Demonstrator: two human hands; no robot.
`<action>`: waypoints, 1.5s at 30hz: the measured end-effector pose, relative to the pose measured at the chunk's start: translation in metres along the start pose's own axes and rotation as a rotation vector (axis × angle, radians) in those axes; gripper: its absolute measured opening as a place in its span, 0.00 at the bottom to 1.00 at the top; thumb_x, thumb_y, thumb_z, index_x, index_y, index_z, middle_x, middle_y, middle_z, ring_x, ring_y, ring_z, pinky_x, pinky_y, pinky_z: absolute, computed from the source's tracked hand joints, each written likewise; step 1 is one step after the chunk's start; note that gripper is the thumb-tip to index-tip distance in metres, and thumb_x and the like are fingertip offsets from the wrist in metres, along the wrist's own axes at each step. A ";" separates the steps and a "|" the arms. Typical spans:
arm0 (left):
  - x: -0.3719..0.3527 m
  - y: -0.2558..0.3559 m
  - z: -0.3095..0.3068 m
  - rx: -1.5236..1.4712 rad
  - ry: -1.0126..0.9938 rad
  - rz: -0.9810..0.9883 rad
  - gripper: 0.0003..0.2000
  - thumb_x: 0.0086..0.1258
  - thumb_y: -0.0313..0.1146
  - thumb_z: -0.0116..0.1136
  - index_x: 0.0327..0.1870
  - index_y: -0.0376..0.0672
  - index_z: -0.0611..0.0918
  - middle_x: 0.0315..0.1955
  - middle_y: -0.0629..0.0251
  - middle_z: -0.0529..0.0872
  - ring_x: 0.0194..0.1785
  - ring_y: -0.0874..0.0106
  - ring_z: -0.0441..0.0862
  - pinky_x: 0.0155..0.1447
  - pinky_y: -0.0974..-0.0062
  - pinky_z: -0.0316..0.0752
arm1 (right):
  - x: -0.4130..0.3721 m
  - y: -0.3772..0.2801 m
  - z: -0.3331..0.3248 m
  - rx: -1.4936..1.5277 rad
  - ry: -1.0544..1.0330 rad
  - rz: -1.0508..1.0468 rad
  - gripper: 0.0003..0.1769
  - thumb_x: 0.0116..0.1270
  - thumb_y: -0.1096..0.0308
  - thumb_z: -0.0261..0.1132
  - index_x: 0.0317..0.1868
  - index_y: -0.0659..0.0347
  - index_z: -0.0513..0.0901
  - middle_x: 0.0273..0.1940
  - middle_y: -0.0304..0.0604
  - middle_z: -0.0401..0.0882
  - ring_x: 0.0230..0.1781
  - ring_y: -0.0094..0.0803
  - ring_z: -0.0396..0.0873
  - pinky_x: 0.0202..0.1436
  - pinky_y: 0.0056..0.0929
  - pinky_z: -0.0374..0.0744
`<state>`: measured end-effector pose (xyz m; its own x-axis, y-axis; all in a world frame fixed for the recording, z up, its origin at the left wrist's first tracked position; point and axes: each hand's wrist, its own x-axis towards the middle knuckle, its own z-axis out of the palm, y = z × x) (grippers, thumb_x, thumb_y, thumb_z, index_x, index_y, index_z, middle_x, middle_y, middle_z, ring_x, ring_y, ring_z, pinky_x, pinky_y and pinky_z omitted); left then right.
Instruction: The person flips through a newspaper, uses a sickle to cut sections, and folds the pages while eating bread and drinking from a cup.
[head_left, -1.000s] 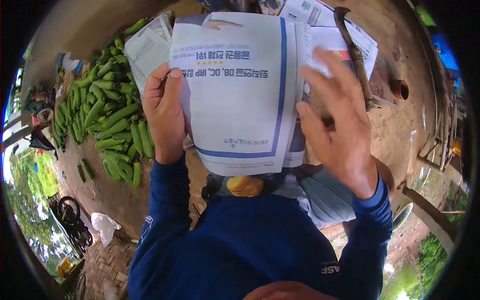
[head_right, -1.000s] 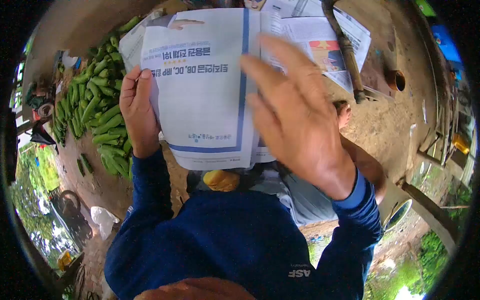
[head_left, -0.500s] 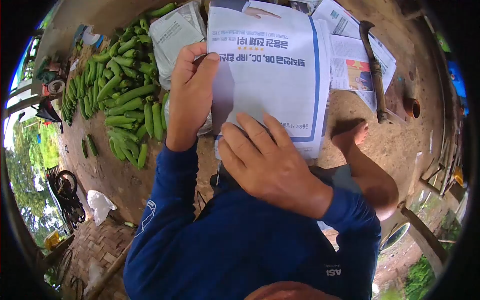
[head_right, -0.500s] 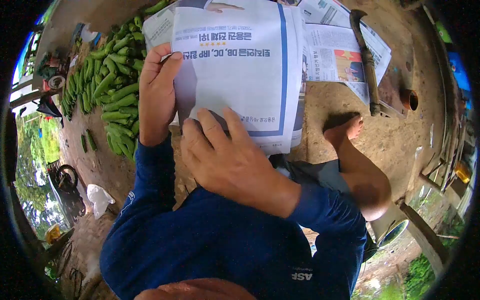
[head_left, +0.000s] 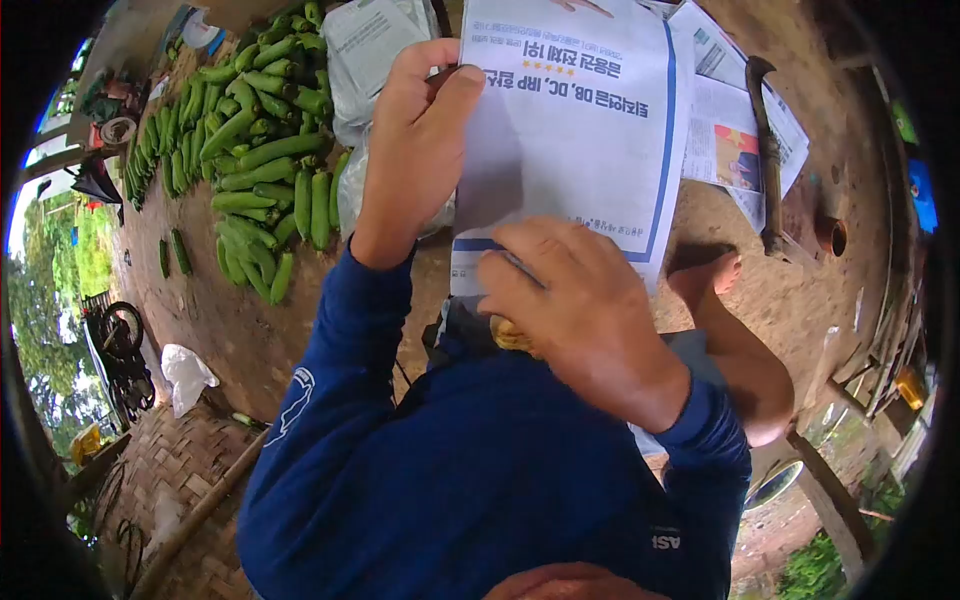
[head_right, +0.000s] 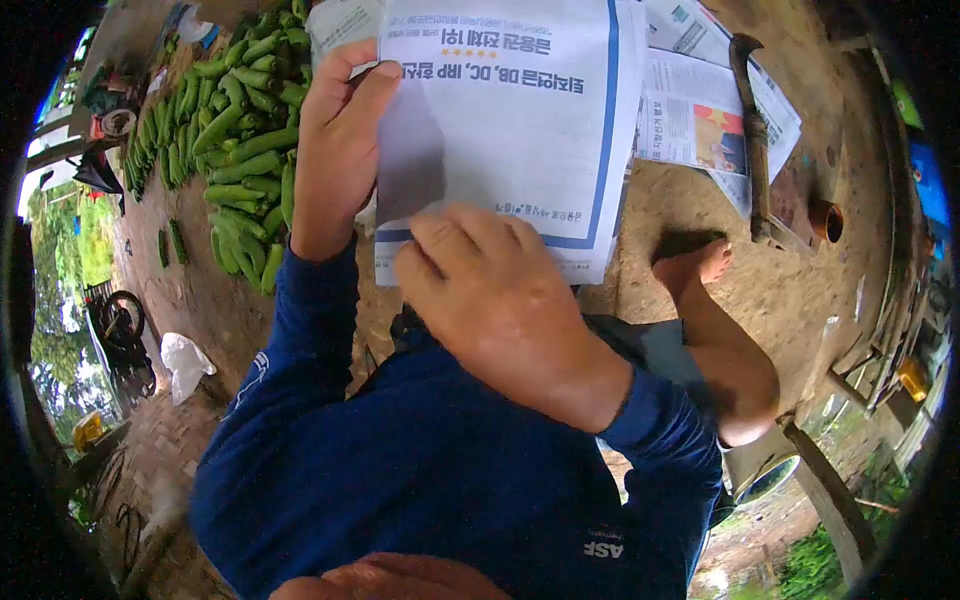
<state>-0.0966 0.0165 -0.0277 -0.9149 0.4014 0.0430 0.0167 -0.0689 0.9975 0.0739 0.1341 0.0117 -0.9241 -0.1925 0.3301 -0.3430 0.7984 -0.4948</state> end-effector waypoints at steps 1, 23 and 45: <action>-0.001 -0.001 -0.001 0.010 -0.005 0.009 0.12 0.78 0.29 0.57 0.57 0.35 0.77 0.39 0.68 0.84 0.38 0.85 0.76 0.39 0.83 0.71 | 0.000 0.002 -0.001 0.036 -0.015 0.015 0.20 0.54 0.64 0.75 0.47 0.60 0.83 0.52 0.43 0.80 0.54 0.42 0.80 0.55 0.39 0.79; -0.003 0.010 0.004 0.031 0.019 -0.029 0.19 0.78 0.28 0.55 0.68 0.37 0.76 0.43 0.68 0.86 0.39 0.85 0.76 0.38 0.83 0.70 | 0.008 0.012 -0.020 0.291 0.107 0.185 0.19 0.69 0.64 0.70 0.54 0.69 0.82 0.50 0.53 0.84 0.45 0.43 0.85 0.49 0.35 0.83; -0.020 0.048 0.032 -0.208 -0.630 -0.068 0.30 0.77 0.26 0.62 0.78 0.34 0.68 0.71 0.59 0.74 0.67 0.72 0.76 0.66 0.71 0.77 | 0.033 0.051 -0.079 0.702 0.064 0.553 0.23 0.66 0.58 0.77 0.50 0.70 0.86 0.39 0.50 0.89 0.42 0.33 0.88 0.48 0.31 0.85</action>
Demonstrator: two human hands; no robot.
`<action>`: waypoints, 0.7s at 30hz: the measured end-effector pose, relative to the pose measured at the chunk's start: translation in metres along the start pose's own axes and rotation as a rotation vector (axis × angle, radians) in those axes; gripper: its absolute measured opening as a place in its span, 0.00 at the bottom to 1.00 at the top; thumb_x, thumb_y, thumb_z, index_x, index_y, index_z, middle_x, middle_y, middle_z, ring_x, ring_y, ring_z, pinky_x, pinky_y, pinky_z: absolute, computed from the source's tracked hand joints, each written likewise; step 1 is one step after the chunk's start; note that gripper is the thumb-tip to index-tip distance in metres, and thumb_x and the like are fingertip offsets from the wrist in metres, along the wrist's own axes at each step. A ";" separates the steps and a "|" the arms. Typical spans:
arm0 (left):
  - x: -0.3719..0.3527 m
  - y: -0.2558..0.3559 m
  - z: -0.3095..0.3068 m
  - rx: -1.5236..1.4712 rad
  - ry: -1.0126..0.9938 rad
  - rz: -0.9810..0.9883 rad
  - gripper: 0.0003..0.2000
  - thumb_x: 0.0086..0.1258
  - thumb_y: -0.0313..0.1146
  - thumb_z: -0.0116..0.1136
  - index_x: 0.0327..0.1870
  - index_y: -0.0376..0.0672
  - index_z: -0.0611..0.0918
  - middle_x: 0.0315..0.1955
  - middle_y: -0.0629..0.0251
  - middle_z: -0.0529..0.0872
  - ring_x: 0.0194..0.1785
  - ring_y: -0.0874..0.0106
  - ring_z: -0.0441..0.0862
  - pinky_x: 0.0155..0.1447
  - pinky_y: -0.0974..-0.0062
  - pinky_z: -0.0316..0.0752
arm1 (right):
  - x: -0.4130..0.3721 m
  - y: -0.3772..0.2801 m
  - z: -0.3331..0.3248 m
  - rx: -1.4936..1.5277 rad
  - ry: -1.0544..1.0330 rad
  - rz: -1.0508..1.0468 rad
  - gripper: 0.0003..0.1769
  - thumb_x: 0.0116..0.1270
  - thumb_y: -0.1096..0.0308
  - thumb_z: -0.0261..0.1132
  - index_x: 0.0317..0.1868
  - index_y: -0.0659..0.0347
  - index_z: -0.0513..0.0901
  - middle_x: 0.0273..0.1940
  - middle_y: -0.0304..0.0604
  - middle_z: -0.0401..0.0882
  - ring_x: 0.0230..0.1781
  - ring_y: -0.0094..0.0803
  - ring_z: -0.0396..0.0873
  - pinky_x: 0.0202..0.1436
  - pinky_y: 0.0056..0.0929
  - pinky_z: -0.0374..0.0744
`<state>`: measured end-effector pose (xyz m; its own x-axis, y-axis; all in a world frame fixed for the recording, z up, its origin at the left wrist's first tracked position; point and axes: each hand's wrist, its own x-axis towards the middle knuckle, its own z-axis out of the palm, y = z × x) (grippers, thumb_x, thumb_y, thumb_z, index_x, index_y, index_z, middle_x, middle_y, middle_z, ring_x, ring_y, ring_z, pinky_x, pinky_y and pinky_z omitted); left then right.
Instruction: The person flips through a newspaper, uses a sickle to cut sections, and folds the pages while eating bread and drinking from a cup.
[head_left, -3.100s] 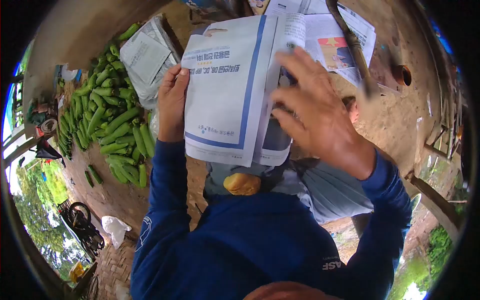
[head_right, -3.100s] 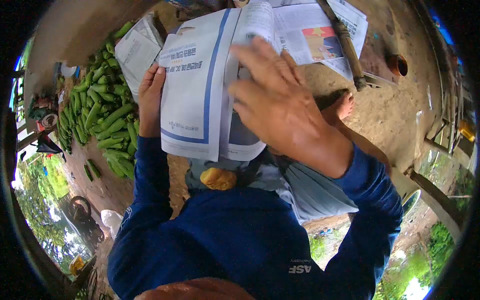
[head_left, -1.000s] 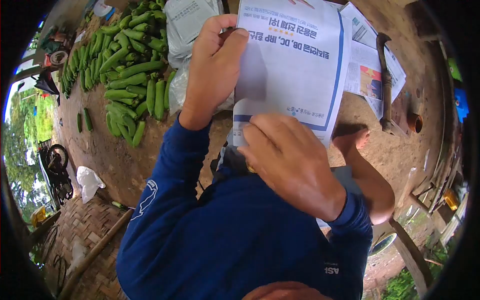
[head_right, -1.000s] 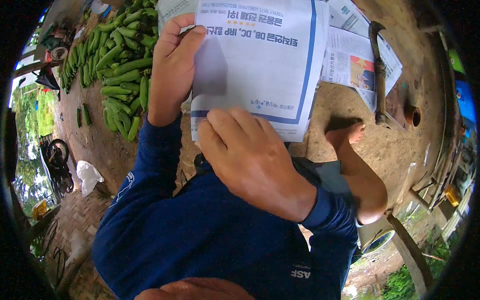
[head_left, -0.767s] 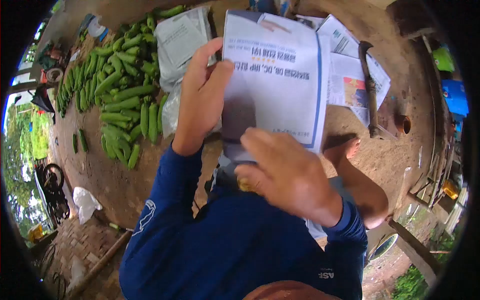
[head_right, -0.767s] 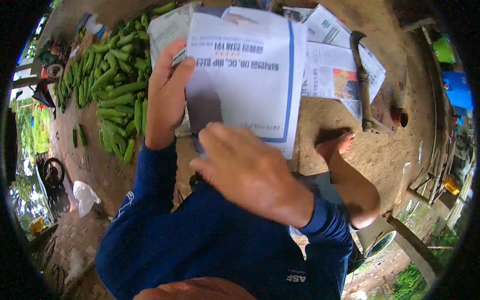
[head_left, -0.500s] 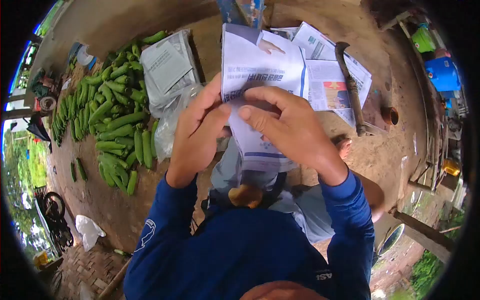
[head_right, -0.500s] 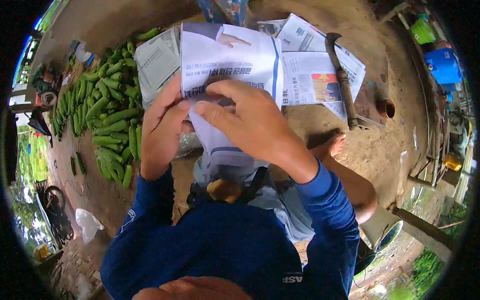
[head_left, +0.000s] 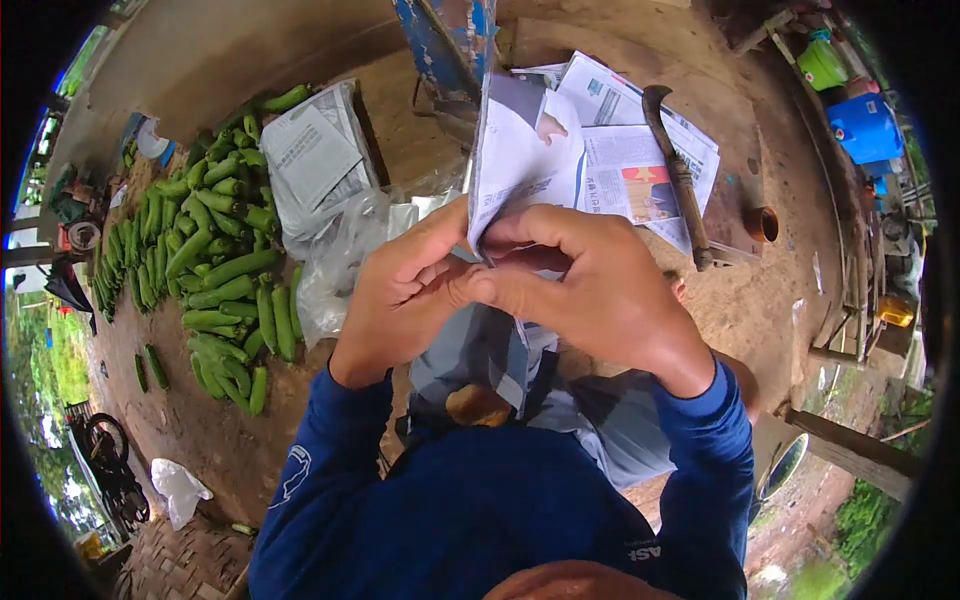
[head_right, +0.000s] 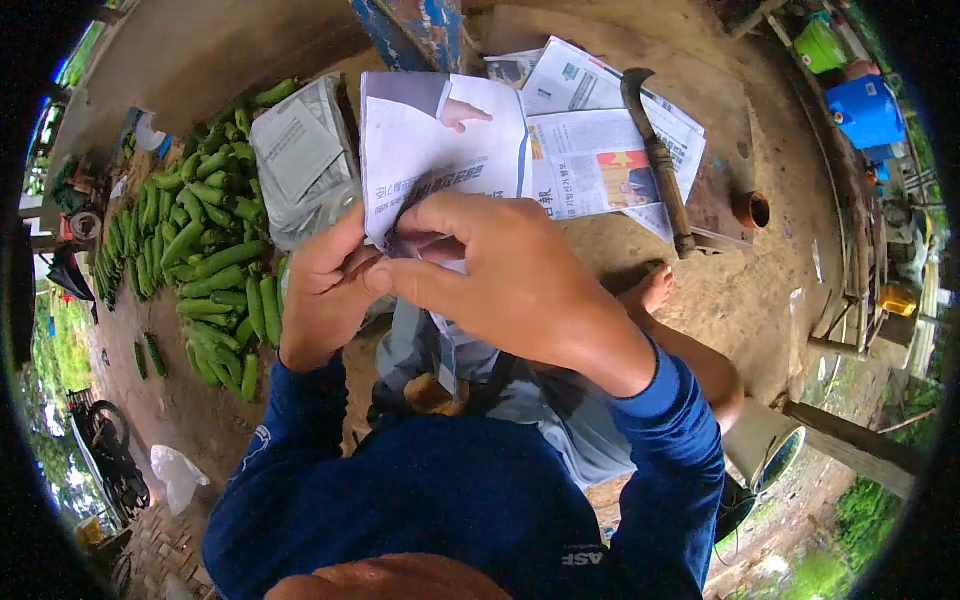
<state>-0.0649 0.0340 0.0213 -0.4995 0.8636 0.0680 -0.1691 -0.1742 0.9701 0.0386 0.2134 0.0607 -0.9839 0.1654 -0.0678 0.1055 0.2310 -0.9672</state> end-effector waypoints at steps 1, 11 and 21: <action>0.001 0.002 0.001 -0.006 -0.014 -0.002 0.30 0.77 0.26 0.63 0.78 0.33 0.67 0.71 0.59 0.74 0.67 0.72 0.76 0.65 0.71 0.77 | -0.001 0.000 -0.001 0.068 -0.011 0.002 0.22 0.67 0.59 0.76 0.51 0.70 0.86 0.40 0.50 0.89 0.43 0.31 0.88 0.48 0.30 0.84; 0.000 0.009 -0.006 0.467 -0.186 0.063 0.37 0.77 0.41 0.64 0.80 0.33 0.63 0.77 0.47 0.68 0.77 0.59 0.69 0.76 0.68 0.63 | -0.012 0.001 -0.011 0.259 -0.080 0.183 0.21 0.69 0.63 0.76 0.55 0.69 0.85 0.44 0.40 0.88 0.40 0.19 0.83 0.42 0.20 0.82; 0.001 -0.001 -0.005 0.294 0.178 -0.188 0.18 0.82 0.31 0.55 0.68 0.33 0.78 0.49 0.68 0.87 0.51 0.81 0.80 0.56 0.80 0.75 | 0.000 0.026 0.001 0.169 0.141 0.029 0.16 0.71 0.71 0.73 0.56 0.64 0.81 0.46 0.37 0.82 0.41 0.17 0.79 0.41 0.20 0.80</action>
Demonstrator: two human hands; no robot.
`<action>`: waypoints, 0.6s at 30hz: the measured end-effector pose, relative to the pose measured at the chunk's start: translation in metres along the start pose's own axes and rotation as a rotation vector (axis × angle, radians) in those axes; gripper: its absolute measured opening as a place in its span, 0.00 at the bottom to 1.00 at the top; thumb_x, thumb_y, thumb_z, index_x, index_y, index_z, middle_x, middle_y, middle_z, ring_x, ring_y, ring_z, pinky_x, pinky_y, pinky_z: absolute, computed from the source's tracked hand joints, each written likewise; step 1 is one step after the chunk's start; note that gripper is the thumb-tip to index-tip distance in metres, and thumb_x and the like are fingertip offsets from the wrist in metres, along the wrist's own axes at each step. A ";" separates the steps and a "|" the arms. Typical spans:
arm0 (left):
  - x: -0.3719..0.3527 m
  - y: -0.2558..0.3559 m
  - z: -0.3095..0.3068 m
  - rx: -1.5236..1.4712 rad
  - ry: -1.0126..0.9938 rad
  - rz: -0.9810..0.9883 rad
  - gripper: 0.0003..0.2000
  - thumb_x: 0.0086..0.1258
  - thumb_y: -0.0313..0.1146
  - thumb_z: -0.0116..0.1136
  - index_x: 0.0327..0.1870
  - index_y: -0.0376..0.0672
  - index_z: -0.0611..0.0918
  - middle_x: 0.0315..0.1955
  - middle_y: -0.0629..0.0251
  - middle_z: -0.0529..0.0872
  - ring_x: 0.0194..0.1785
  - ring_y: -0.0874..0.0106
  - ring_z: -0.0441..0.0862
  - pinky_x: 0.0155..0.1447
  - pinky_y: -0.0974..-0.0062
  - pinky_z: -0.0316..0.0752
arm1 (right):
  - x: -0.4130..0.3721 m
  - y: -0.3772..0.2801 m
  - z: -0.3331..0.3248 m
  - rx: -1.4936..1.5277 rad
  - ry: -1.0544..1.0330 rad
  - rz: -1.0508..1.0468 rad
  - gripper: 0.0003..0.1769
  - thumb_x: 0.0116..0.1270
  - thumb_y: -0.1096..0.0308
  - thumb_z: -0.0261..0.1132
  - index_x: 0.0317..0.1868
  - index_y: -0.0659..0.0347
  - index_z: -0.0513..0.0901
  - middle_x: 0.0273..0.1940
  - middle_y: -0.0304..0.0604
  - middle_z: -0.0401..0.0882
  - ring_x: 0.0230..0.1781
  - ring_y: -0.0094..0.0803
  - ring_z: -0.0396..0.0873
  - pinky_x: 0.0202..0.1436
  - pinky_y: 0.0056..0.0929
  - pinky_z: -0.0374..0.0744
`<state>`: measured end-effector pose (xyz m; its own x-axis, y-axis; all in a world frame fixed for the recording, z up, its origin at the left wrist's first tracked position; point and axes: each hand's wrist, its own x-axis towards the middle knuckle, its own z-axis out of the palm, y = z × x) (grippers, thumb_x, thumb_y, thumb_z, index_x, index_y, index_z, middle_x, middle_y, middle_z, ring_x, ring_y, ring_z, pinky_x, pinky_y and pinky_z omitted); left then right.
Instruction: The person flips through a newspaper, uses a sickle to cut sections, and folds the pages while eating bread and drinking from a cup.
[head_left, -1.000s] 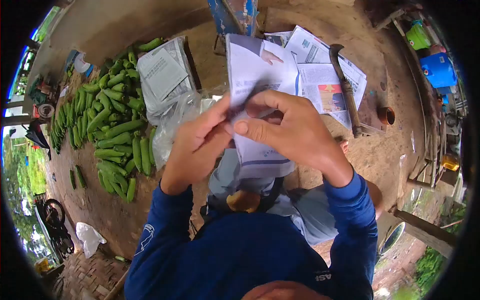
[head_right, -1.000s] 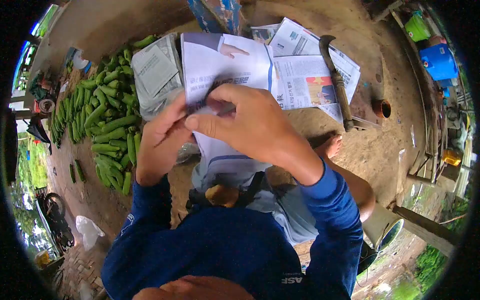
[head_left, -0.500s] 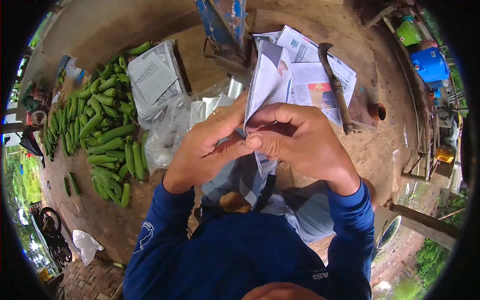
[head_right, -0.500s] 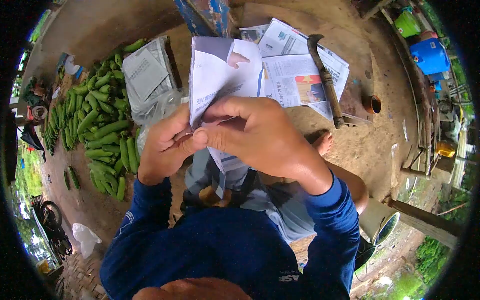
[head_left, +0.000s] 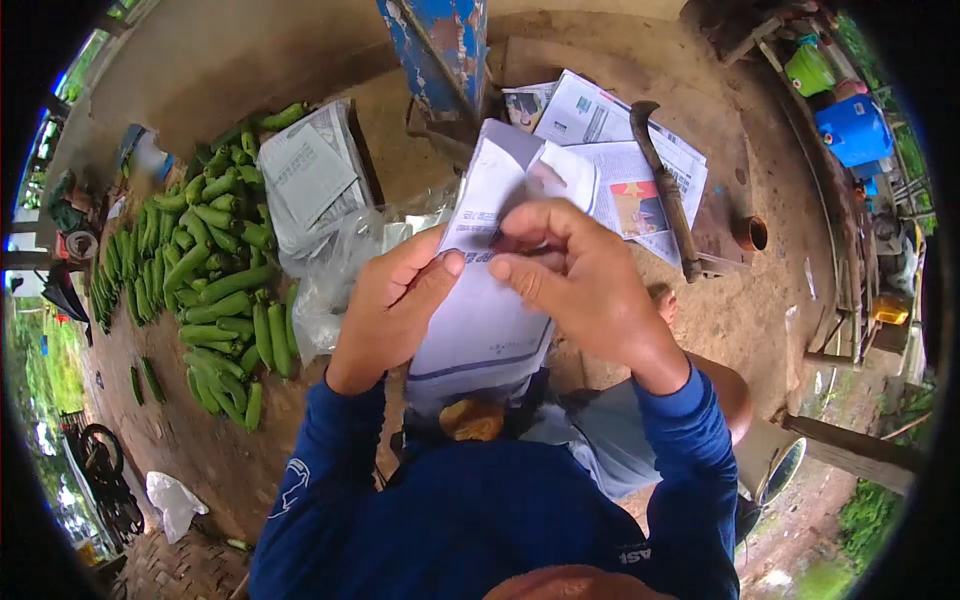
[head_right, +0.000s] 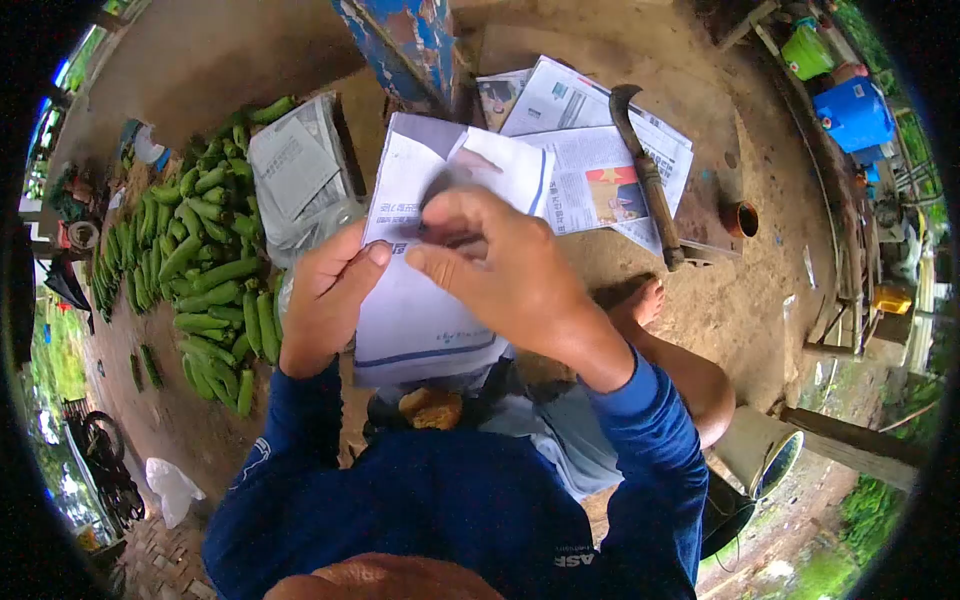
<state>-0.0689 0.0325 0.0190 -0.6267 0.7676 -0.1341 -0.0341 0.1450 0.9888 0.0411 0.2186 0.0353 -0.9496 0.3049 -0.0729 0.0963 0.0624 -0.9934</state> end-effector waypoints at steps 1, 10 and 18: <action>0.001 -0.003 0.002 -0.012 0.048 -0.016 0.16 0.82 0.31 0.55 0.65 0.33 0.81 0.46 0.70 0.88 0.47 0.83 0.80 0.53 0.82 0.76 | 0.004 0.002 0.000 0.000 0.053 -0.026 0.17 0.71 0.71 0.73 0.58 0.64 0.81 0.47 0.38 0.82 0.42 0.17 0.80 0.42 0.20 0.80; 0.012 -0.015 0.009 -0.100 0.153 -0.080 0.12 0.79 0.29 0.59 0.56 0.34 0.86 0.40 0.70 0.89 0.41 0.84 0.80 0.44 0.82 0.75 | 0.052 -0.009 -0.034 -0.510 0.060 -0.362 0.29 0.65 0.67 0.75 0.65 0.67 0.80 0.60 0.56 0.80 0.45 0.43 0.85 0.51 0.35 0.82; 0.017 -0.026 0.004 -0.179 0.166 -0.091 0.12 0.78 0.29 0.60 0.57 0.34 0.85 0.42 0.72 0.88 0.43 0.85 0.80 0.46 0.84 0.75 | 0.062 -0.006 -0.026 -0.416 0.081 -0.327 0.22 0.64 0.72 0.73 0.58 0.70 0.83 0.57 0.58 0.83 0.52 0.56 0.84 0.54 0.40 0.83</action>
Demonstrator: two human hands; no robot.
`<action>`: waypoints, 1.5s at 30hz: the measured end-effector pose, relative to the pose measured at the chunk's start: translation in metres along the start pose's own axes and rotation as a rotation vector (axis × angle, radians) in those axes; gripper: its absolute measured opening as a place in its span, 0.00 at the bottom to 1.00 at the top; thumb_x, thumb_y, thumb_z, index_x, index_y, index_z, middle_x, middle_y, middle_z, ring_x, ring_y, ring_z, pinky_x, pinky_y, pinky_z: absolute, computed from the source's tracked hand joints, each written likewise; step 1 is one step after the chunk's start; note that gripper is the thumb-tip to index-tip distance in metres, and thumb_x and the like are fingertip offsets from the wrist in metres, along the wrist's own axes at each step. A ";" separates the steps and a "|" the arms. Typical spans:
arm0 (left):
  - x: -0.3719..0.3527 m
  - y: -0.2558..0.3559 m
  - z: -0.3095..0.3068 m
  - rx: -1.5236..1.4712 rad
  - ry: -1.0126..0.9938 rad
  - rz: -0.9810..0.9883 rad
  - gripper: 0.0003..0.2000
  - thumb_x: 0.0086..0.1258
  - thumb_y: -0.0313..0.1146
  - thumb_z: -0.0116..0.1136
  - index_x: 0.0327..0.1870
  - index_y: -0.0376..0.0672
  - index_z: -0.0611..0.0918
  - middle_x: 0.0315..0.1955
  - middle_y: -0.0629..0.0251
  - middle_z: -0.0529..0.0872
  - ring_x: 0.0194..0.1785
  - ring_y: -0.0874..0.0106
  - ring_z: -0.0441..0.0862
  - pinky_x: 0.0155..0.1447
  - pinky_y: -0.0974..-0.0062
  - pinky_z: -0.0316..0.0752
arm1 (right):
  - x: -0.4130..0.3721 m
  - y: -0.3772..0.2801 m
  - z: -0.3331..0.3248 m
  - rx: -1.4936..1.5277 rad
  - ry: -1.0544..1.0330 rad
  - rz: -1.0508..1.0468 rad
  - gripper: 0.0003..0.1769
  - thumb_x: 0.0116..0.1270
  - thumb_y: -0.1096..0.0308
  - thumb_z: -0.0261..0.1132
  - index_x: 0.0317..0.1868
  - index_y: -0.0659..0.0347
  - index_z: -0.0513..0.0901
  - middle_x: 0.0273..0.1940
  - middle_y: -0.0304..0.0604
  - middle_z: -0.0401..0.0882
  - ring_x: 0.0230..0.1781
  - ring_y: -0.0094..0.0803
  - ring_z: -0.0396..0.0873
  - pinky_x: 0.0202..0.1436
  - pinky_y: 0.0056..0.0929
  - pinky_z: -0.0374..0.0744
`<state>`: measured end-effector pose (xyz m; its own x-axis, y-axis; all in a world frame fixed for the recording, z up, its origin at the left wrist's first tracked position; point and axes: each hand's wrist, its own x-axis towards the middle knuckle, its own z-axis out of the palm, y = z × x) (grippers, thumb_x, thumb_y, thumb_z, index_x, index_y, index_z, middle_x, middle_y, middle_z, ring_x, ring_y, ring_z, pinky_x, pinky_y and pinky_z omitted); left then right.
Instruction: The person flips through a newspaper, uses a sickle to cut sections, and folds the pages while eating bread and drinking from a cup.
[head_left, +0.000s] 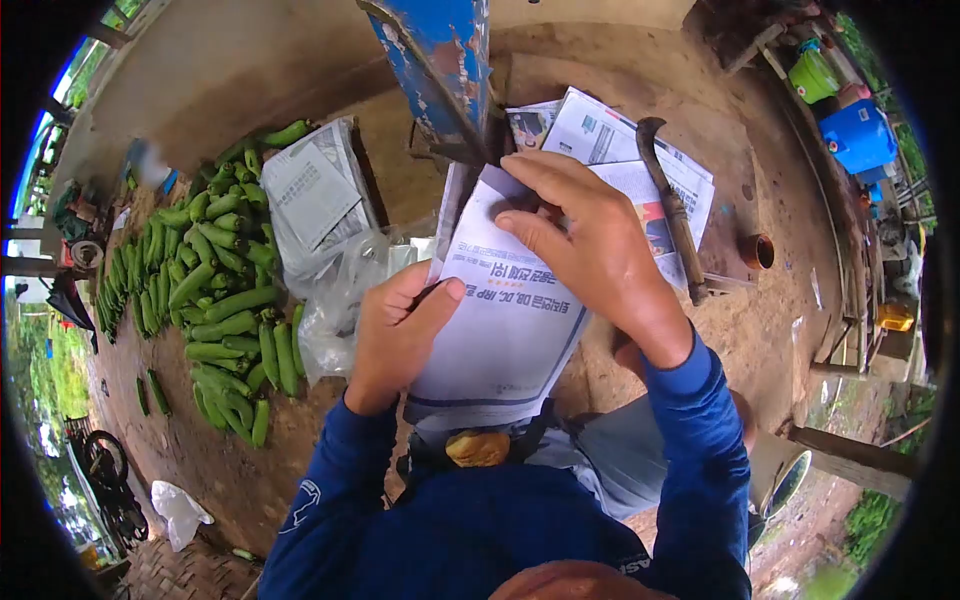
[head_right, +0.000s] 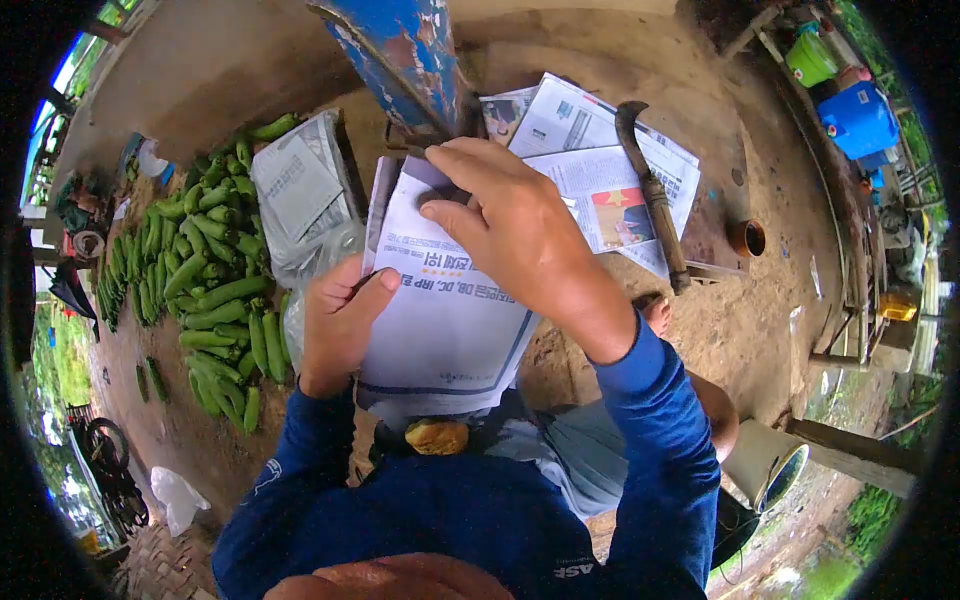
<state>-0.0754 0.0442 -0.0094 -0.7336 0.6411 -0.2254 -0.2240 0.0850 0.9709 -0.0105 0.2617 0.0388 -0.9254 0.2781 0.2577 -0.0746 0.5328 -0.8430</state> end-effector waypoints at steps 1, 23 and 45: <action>0.001 -0.001 -0.001 -0.029 0.003 0.000 0.12 0.78 0.29 0.60 0.57 0.34 0.85 0.42 0.72 0.88 0.43 0.85 0.79 0.46 0.84 0.74 | 0.001 0.004 0.002 -0.035 0.046 -0.061 0.20 0.64 0.73 0.73 0.56 0.70 0.83 0.55 0.57 0.83 0.52 0.55 0.85 0.54 0.40 0.83; 0.011 -0.005 -0.009 0.168 0.068 0.010 0.10 0.79 0.34 0.62 0.46 0.34 0.87 0.34 0.75 0.87 0.36 0.87 0.78 0.39 0.84 0.72 | 0.010 0.014 0.019 -0.003 0.163 -0.284 0.12 0.64 0.78 0.71 0.48 0.66 0.86 0.44 0.52 0.84 0.41 0.46 0.85 0.45 0.35 0.83; 0.013 -0.019 -0.015 -0.092 0.278 0.065 0.08 0.75 0.33 0.66 0.37 0.39 0.87 0.30 0.81 0.80 0.33 0.88 0.70 0.37 0.85 0.63 | -0.051 0.022 -0.132 0.345 -0.094 0.168 0.06 0.70 0.81 0.64 0.44 0.65 0.85 0.64 0.55 0.78 0.56 0.33 0.82 0.55 0.28 0.82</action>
<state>-0.0904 0.0399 -0.0321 -0.8931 0.4082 -0.1893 -0.2191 -0.0270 0.9753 0.0841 0.3651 0.0697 -0.9642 0.2554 0.0719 -0.0251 0.1822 -0.9829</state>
